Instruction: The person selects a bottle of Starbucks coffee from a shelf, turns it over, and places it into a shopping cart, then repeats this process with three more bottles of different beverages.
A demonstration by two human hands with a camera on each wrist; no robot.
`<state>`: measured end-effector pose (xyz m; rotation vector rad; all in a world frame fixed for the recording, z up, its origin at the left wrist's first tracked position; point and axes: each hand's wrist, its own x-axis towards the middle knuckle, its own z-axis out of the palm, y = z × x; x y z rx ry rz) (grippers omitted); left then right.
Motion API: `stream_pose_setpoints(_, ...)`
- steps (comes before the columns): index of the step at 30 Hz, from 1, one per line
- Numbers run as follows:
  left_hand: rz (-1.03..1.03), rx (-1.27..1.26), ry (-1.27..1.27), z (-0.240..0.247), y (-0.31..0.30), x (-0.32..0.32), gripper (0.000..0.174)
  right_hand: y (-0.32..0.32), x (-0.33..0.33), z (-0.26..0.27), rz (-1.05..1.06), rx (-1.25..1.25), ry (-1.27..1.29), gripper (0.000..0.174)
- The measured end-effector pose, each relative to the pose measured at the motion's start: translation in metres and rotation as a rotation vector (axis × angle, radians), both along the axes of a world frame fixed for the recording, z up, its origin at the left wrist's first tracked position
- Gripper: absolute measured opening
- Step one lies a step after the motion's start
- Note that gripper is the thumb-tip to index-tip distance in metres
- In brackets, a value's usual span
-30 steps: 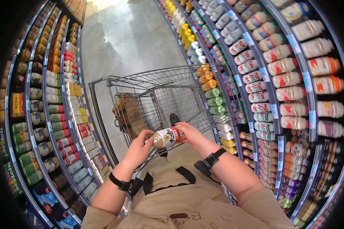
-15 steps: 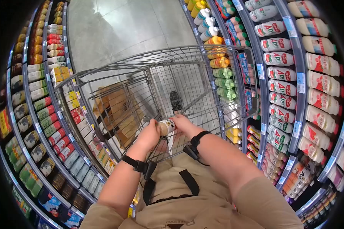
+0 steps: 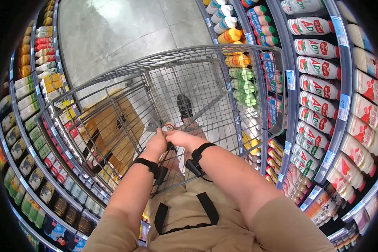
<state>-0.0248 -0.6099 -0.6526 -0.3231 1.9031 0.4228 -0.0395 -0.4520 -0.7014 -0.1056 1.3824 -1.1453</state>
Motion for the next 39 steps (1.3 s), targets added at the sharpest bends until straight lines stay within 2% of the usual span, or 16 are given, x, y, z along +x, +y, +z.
stream_pose_setpoints(1,-0.007,0.022,0.013,-0.004,-0.002,0.003,0.062,-0.002,0.000,0.007,0.001,-0.002,-0.004,0.027)
stream_pose_setpoints(3,-0.019,0.032,-0.026,-0.007,-0.001,0.008,0.062,-0.008,0.002,0.016,-0.072,0.168,-0.122,0.027)
stream_pose_setpoints(8,0.019,0.062,-0.069,-0.009,-0.004,0.011,0.064,-0.007,-0.004,0.025,0.008,0.124,-0.129,0.029)
stream_pose_setpoints(10,0.026,0.023,-0.104,-0.004,-0.008,0.012,0.063,-0.006,-0.008,0.039,0.156,0.154,-0.056,0.042)
stream_pose_setpoints(11,0.052,0.039,-0.079,0.001,-0.011,0.013,0.059,-0.005,-0.008,0.048,0.073,0.139,-0.038,0.035)
stream_pose_setpoints(14,0.095,0.067,0.000,0.036,-0.022,0.004,0.055,0.009,0.022,-0.004,0.082,0.060,0.025,0.029)
stream_pose_setpoints(15,0.117,0.084,0.032,0.037,-0.029,0.007,0.052,0.023,-0.001,0.035,0.117,-0.049,0.114,0.029)
stream_pose_setpoints(16,0.117,0.084,0.059,0.051,-0.031,0.004,0.052,0.032,-0.014,0.057,0.119,-0.050,0.140,0.029)
stream_pose_setpoints(18,0.218,0.103,0.128,0.086,-0.040,0.001,0.050,0.043,-0.030,0.090,-0.497,0.146,-0.471,0.042)
stream_pose_setpoints(20,0.302,0.225,0.248,0.086,-0.054,0.017,0.042,0.062,-0.046,0.121,-0.653,0.146,-0.383,0.044)
stream_pose_setpoints(22,0.424,0.385,0.209,0.147,-0.057,0.004,0.039,0.078,-0.052,0.145,-0.721,0.154,-0.254,0.042)
stream_pose_setpoints(24,0.432,0.440,0.313,0.183,-0.068,0.008,0.037,0.087,-0.057,0.176,-0.787,0.168,-0.103,0.040)
stream_pose_setpoints(28,0.521,0.507,0.558,0.216,-0.102,0.033,0.034,0.106,-0.044,0.252,-0.892,0.094,-0.029,0.031)
stream_pose_setpoints(31,0.509,0.465,0.599,0.260,-0.118,0.048,0.034,0.131,-0.013,0.293,-0.972,0.043,0.072,0.023)
stream_pose_setpoints(37,0.510,0.504,0.464,0.262,-0.125,0.082,0.031,0.197,0.085,0.349,-1.133,0.048,0.257,0.020)
stream_pose_setpoints(39,0.415,0.512,0.430,0.259,-0.117,0.087,0.033,0.220,0.128,0.357,-1.211,0.095,0.288,0.021)
